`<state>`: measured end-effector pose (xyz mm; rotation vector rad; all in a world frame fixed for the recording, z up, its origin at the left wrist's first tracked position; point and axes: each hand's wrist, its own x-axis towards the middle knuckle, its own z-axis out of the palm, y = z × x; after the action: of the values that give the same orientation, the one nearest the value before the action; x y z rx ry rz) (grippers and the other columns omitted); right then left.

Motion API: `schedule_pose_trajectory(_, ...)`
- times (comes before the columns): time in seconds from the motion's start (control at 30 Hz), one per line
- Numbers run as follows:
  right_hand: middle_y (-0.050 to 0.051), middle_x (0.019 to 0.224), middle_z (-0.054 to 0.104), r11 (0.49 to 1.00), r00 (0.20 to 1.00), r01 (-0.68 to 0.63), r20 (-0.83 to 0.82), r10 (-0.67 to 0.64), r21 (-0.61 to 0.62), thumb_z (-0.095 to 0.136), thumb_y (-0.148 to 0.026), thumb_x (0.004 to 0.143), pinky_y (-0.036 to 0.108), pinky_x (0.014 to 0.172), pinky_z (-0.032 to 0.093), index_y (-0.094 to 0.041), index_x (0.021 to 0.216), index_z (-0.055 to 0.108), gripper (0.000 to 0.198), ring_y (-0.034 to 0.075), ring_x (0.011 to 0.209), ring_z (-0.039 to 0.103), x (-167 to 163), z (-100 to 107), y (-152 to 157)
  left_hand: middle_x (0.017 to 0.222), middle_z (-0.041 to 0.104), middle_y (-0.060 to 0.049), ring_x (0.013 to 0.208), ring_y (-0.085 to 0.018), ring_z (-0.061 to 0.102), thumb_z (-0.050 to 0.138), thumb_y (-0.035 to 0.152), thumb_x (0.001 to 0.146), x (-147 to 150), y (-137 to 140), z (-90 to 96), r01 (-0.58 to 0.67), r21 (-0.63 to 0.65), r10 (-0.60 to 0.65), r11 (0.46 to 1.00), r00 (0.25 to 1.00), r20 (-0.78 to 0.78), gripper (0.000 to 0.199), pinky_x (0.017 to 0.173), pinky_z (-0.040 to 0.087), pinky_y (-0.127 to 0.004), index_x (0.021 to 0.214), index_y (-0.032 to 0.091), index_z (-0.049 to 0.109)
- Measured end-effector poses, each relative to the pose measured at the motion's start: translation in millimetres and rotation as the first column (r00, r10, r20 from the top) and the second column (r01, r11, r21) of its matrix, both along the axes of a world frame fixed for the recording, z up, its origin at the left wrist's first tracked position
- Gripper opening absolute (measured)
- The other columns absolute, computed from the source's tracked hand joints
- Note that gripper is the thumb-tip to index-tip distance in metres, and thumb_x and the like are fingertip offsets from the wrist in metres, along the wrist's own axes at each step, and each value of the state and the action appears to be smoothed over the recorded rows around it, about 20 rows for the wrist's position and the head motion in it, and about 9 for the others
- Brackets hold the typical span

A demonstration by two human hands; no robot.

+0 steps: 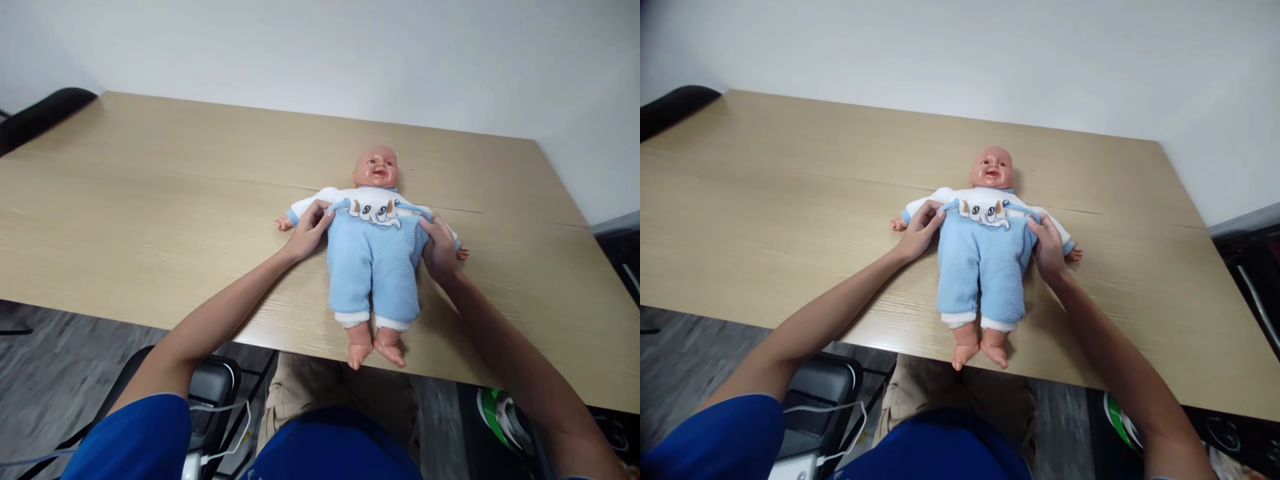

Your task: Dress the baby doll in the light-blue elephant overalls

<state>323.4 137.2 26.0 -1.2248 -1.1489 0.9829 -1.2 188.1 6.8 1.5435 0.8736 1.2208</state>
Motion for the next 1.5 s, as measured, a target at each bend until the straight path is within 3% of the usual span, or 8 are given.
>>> schedule_pose_trajectory(0.23, -0.001, 0.075, 0.058, 0.999, 0.993, -0.041, 0.115, 0.039, 0.01, 0.085, -0.063, 0.097, 0.036, 0.063, 0.051, -0.029, 0.088, 0.065, 0.041, 0.019, 0.066, 0.051, 0, 34, 40, 0.105, 0.068, -0.006, 0.098, -0.023, 0.059, 0.07, 0.086, 0.104, 3, -7, 3.4, -0.129, 0.051, 0.13, 0.99, 0.991, -0.017, 0.061, 0.097, 0.051, -0.038, 0.11, 0.025, 0.067)
schedule_pose_trajectory(0.37, 0.003, 0.098, 0.072, 0.965, 0.942, 0.04, 0.311, -0.122, 0.258, 0.087, -0.046, 0.101, 0.042, 0.092, 0.063, -0.03, 0.101, 0.073, 0.021, 0.024, 0.092, 0.068, -32, 58, 57, 0.112, 0.069, -0.007, 0.103, -0.023, 0.062, 0.067, 0.078, 0.111, 3, -11, 2.2, -0.172, 0.109, 0.177, 0.979, 0.984, -0.031, 0.054, 0.1, 0.051, -0.038, 0.115, 0.024, 0.067)
schedule_pose_trajectory(0.47, 0.008, 0.117, 0.076, 0.937, 0.867, -0.165, 0.499, -0.011, 0.309, 0.083, -0.039, 0.105, 0.048, 0.11, 0.059, -0.027, 0.107, 0.076, 0.014, 0.029, 0.114, 0.072, -69, 82, 67, 0.111, 0.069, -0.007, 0.1, -0.022, 0.063, 0.066, 0.072, 0.114, 3, -11, -0.6, -0.192, 0.159, 0.201, 0.968, 0.979, -0.04, 0.048, 0.096, 0.051, -0.036, 0.116, 0.023, 0.067)
schedule_pose_trajectory(0.6, 0.012, 0.126, 0.082, 0.849, 0.507, -0.527, 0.814, 0.284, 0.032, 0.076, -0.036, 0.108, 0.052, 0.113, 0.058, -0.023, 0.119, 0.079, 0.017, 0.034, 0.119, 0.076, -118, 104, 93, 0.103, 0.067, -0.004, 0.091, -0.019, 0.06, 0.065, 0.065, 0.117, 2, -11, -3.5, -0.195, 0.262, 0.211, 0.945, 0.977, -0.037, 0.043, 0.088, 0.051, -0.035, 0.112, 0.023, 0.067)
schedule_pose_trajectory(0.77, 0.016, 0.149, 0.081, 0.691, -0.012, -0.642, 0.906, 0.423, -0.331, 0.073, -0.022, 0.104, 0.048, 0.109, 0.058, -0.023, 0.141, 0.078, 0.037, 0.037, 0.132, 0.076, -156, 103, 141, 0.1, 0.066, -0.004, 0.089, -0.018, 0.06, 0.066, 0.057, 0.119, 1, -13, -4.1, -0.205, 0.359, 0.238, 0.91, 0.97, -0.051, 0.035, 0.085, 0.051, -0.035, 0.113, 0.023, 0.069)
schedule_pose_trajectory(0.9, 0.016, 0.151, 0.08, 0.502, -0.21, -0.714, 0.834, 0.511, -0.488, 0.076, -0.017, 0.1, 0.046, 0.106, 0.058, -0.021, 0.146, 0.078, 0.047, 0.037, 0.134, 0.076, -163, 93, 165, 0.103, 0.069, -0.006, 0.093, -0.019, 0.063, 0.065, 0.052, 0.12, 1, -14, -2.1, -0.185, 0.392, 0.225, 0.901, 0.973, -0.057, 0.031, 0.087, 0.053, -0.036, 0.113, 0.023, 0.071)
schedule_pose_trajectory(1.17, 0.014, 0.129, 0.084, 0.521, -0.162, -0.776, 0.911, 0.38, -0.356, 0.07, -0.02, 0.101, 0.04, 0.086, 0.048, -0.022, 0.127, 0.078, 0.027, 0.032, 0.108, 0.075, -161, 82, 156, 0.103, 0.072, -0.006, 0.093, -0.019, 0.065, 0.065, 0.049, 0.121, 0, -16, -1.8, -0.18, 0.416, 0.22, 0.891, 0.974, -0.05, 0.029, 0.086, 0.054, -0.034, 0.113, 0.022, 0.071)
schedule_pose_trajectory(1.5, 0.006, 0.109, 0.08, 0.673, 0.42, -0.738, 0.745, 0.518, -0.052, 0.07, -0.021, 0.083, 0.042, 0.088, 0.056, -0.027, 0.124, 0.065, 0.041, 0.028, 0.094, 0.07, -108, 85, 149, 0.124, 0.079, -0.012, 0.116, -0.026, 0.074, 0.062, 0.045, 0.121, -1, -22, -11.1, -0.151, 0.656, 0.338, 0.74, 0.926, -0.168, 0.026, 0.102, 0.059, -0.044, 0.126, 0.023, 0.075)
